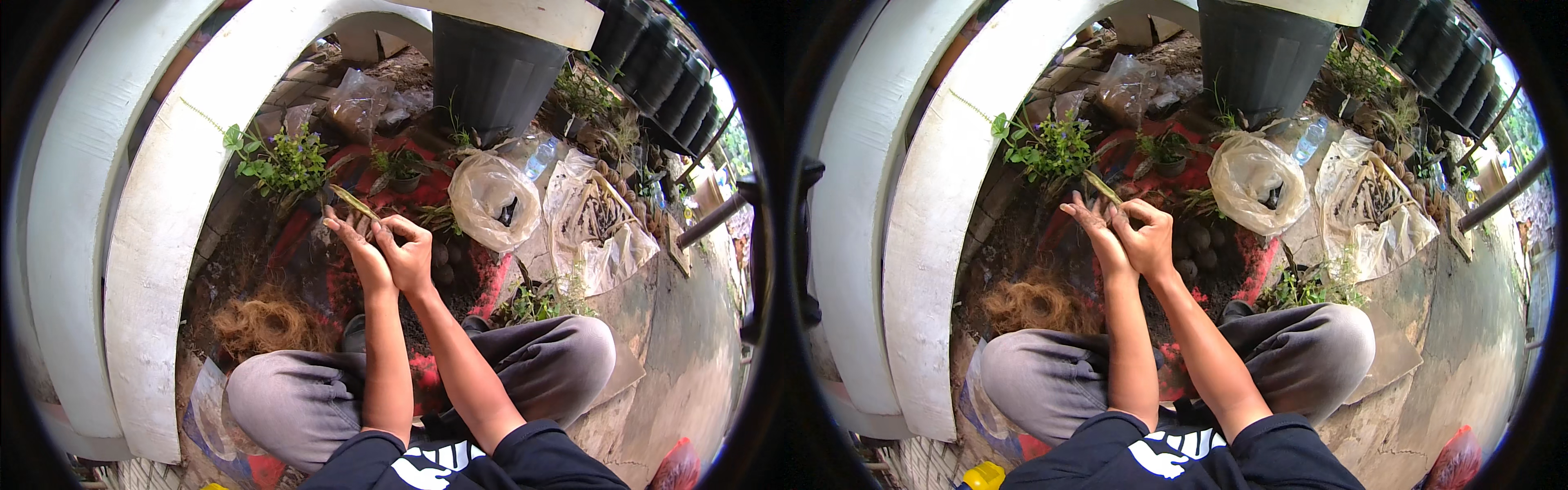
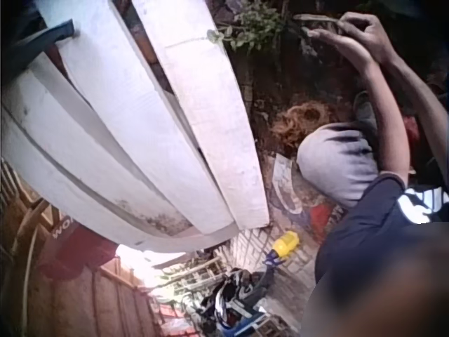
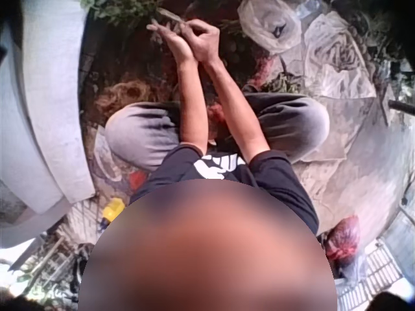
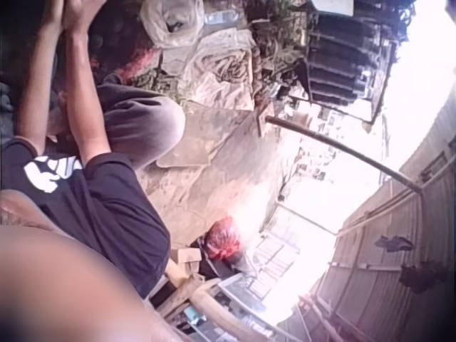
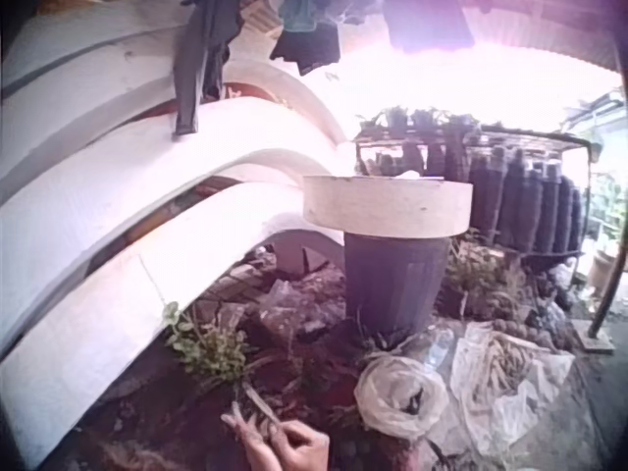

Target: The person sits on the floor and repeatedly forms small soil balls around plant seedlings, then places them into a pile. The person handles the seedlings and soil by hand, shaping each unit individually.

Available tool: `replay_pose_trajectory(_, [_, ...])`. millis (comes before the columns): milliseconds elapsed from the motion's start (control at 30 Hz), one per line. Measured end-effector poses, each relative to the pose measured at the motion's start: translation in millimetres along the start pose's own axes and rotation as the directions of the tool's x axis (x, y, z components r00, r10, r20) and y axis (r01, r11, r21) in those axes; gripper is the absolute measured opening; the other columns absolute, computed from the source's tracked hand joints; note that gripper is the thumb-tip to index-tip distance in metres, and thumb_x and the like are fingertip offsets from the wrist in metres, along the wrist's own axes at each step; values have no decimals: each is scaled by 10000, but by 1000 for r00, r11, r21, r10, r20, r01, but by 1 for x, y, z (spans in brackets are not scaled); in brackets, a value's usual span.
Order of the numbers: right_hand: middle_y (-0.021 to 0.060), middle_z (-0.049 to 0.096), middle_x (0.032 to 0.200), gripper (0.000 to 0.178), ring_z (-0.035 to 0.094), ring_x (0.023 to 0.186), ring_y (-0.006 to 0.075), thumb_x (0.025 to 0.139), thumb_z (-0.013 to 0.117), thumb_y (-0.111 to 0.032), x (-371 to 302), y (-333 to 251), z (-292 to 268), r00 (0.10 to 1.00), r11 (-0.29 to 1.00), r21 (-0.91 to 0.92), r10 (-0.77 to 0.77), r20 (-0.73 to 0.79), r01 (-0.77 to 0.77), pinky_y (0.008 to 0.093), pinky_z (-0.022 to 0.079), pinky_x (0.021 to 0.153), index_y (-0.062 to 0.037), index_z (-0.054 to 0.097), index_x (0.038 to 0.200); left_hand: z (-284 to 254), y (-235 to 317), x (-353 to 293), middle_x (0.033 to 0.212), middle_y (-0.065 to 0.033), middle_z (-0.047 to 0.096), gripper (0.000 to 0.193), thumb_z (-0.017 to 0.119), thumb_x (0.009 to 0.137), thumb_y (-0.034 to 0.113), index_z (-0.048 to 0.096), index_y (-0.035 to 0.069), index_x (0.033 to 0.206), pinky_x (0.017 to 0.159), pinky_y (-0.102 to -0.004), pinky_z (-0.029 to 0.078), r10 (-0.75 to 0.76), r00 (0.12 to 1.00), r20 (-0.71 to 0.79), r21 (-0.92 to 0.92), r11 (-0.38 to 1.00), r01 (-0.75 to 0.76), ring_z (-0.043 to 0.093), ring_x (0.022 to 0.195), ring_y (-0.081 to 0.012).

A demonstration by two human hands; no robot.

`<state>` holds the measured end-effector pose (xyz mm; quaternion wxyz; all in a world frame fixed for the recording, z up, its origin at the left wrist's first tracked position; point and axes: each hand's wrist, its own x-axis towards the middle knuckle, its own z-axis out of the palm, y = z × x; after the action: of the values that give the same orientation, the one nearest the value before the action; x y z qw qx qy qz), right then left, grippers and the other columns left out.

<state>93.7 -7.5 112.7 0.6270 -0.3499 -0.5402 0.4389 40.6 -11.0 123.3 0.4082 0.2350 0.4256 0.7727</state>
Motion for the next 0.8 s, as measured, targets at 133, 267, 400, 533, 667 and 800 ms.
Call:
replay_pose_trajectory(133, [31, 657, 729, 214, 539, 701, 58, 939, 643, -129, 6, 2, -5, 975, 975, 149, 182, -124, -163, 268, 461, 658, 37, 664, 805, 5, -2, -2, 1569, -232, 266, 974, 254, 935, 788, 103, 82, 1589, 1183, -431, 258, 9, 1000, 9, -16, 1000, -9, 356, 1401, -302])
replay_pose_trajectory(267, [103, 698, 1055, 253, 623, 956, 136, 1007, 551, -178, 12, -4, -4, 959, 477, 838, 221, 177, -265, 302, 492, 885, 13, 662, 1130, -2, 4, 0, 1440, -195, 469, 1036, 340, 884, 831, 257, 33, 1539, 1124, -420, 369, -229, 967, 111, -133, 961, 243, 476, 1316, -283])
replay_pose_trajectory(400, [121, 691, 1194, 351, 600, 1164, 202, 991, 534, -202, 20, -16, -17, 921, 993, 106, 3, 391, -48, 336, 408, 1051, 37, 667, 1211, -15, 15, 3, 1342, -160, 574, 1046, 322, 848, 874, 503, -17, 1364, 1104, -411, 404, -338, 919, 201, -400, 829, 392, 545, 1259, -279])
replay_pose_trajectory(533, [133, 726, 1035, 216, 668, 980, 187, 937, 616, -133, 14, -19, -10, 954, 995, -34, -77, 290, 90, 321, 493, 904, 45, 737, 956, -7, 7, 0, 1375, -184, 521, 1049, 235, 884, 847, 368, -15, 1466, 1111, -426, 380, -41, 994, 103, -72, 996, 49, 516, 1263, -269])
replay_pose_trajectory(667, [92, 673, 763, 164, 602, 699, 124, 892, 664, -74, 5, -13, 0, 984, 989, -74, -117, 136, 128, 282, 475, 670, 69, 691, 818, 2, 5, -4, 1398, -192, 471, 1031, 201, 894, 839, 214, 52, 1560, 1111, -420, 363, 60, 997, -52, -79, 995, -64, 515, 1211, -291])
replay_pose_trajectory(800, [74, 659, 720, 140, 576, 672, 100, 862, 686, -50, 8, -7, -5, 997, 998, -6, -66, 46, 66, 266, 463, 650, 68, 658, 792, 9, 8, -10, 1393, -190, 473, 1026, 271, 911, 812, 163, 30, 1566, 1102, -411, 373, -35, 999, -27, -129, 991, 31, 517, 1213, -277])
